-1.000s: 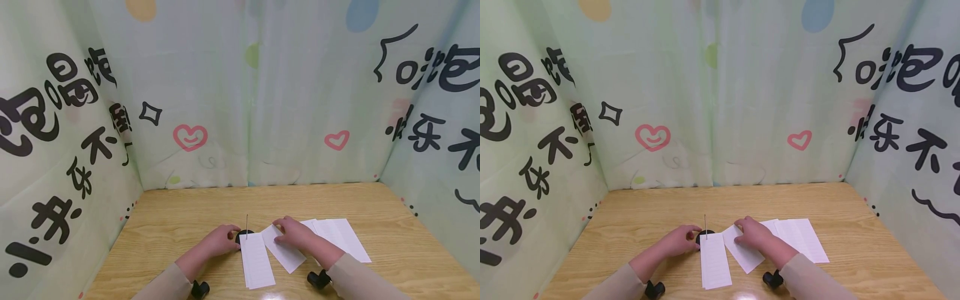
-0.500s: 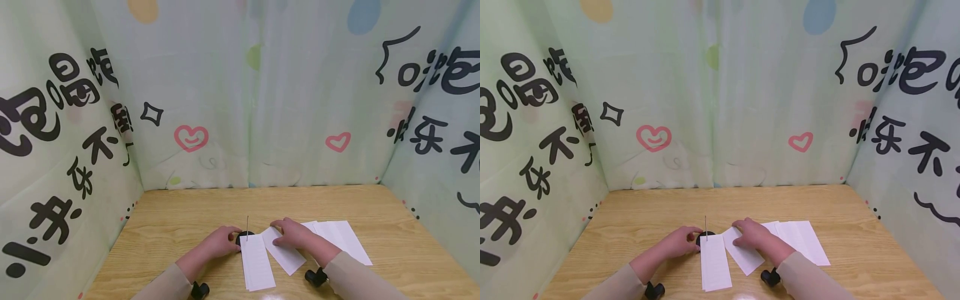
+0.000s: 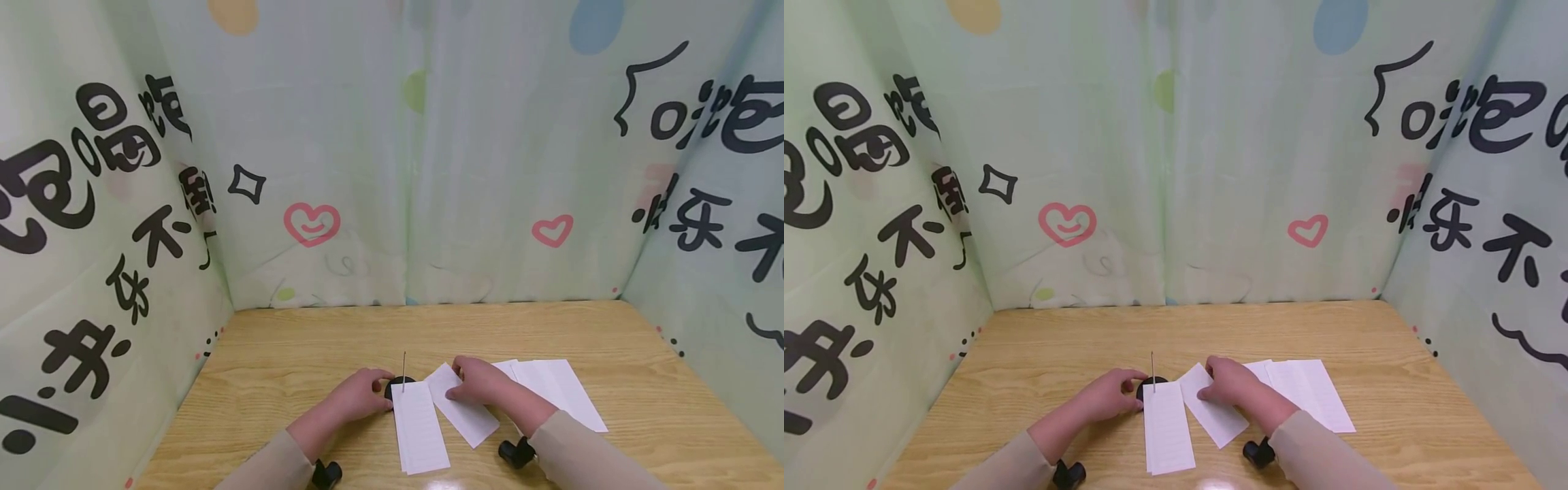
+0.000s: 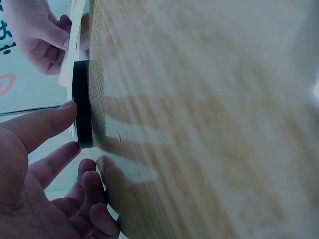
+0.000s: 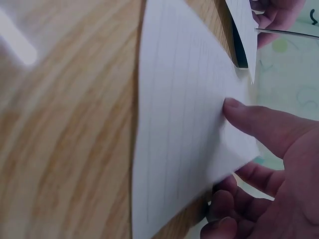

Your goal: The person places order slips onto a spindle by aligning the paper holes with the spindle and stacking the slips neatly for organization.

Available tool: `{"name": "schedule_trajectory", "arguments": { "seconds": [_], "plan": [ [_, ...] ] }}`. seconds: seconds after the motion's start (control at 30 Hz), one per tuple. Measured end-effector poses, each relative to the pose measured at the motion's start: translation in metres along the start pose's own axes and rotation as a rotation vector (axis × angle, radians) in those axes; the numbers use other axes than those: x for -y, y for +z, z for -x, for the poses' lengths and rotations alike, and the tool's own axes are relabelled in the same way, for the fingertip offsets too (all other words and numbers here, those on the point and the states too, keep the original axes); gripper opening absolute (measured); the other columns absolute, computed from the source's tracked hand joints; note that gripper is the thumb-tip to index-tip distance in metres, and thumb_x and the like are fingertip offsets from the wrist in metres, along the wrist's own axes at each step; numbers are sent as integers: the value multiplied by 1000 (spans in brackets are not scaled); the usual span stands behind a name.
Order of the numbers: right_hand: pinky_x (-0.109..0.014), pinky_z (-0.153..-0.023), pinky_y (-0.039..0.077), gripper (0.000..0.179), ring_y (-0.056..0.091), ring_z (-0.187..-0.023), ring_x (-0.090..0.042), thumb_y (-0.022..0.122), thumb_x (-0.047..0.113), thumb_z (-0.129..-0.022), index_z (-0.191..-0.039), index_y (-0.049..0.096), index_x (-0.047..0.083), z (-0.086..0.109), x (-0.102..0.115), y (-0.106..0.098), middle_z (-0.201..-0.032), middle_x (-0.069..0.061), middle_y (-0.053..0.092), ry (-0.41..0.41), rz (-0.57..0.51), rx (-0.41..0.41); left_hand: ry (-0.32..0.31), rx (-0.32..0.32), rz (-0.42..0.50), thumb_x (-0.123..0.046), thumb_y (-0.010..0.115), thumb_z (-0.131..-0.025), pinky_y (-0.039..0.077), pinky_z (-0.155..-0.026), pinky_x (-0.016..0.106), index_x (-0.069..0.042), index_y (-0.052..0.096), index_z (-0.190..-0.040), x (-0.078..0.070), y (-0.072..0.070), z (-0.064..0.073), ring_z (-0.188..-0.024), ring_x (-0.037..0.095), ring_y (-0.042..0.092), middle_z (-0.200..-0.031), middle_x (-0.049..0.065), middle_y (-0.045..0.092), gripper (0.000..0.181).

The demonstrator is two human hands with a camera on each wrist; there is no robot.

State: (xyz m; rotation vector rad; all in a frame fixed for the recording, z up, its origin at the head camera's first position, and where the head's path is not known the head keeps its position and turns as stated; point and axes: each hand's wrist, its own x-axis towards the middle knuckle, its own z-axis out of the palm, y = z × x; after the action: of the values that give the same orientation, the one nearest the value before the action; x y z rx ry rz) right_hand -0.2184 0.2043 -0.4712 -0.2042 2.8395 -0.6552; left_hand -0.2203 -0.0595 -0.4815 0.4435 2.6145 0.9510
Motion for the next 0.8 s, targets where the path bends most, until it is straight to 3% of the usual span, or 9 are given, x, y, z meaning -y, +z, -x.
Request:
{"name": "schedule_trajectory", "arguments": {
  "seconds": [0.13, 0.3, 0.53, 0.8],
  "plan": [
    [-34, -62, 42, 29, 50, -70, -19, 81, 20, -81, -91, 57, 8, 2, -1, 0, -80, -3, 56, 31, -25, -35, 1, 3, 3, -20, 80, -84, 48, -85, 49, -15, 64, -129, -1, -1, 1, -93, 25, 54, -107, 10, 60, 48],
    [-32, -59, 42, 20, 50, -67, -18, 76, 15, -86, -93, 59, 7, 4, -5, -2, -79, -3, 55, 55, -67, -48, 1, 8, 6, -20, 79, -84, 47, -86, 49, -16, 64, -130, -3, -2, 2, -93, 25, 54, -106, 10, 60, 48],
    [-32, -61, 42, 10, 50, -69, -18, 69, 11, -92, -97, 62, 7, 11, -9, -12, -80, -3, 55, 21, -111, -81, -6, 7, 13, -20, 79, -85, 47, -86, 49, -16, 64, -130, -3, -1, 2, -93, 25, 54, -107, 10, 60, 48],
    [-31, -57, 43, 11, 49, -65, -17, 66, 12, -95, -104, 64, 7, 16, -12, -21, -81, -2, 56, 13, -193, -122, 3, 7, -3, -20, 79, -85, 47, -85, 48, -15, 64, -130, -3, -2, 2, -92, 24, 54, -106, 10, 60, 48]
  ]
}}
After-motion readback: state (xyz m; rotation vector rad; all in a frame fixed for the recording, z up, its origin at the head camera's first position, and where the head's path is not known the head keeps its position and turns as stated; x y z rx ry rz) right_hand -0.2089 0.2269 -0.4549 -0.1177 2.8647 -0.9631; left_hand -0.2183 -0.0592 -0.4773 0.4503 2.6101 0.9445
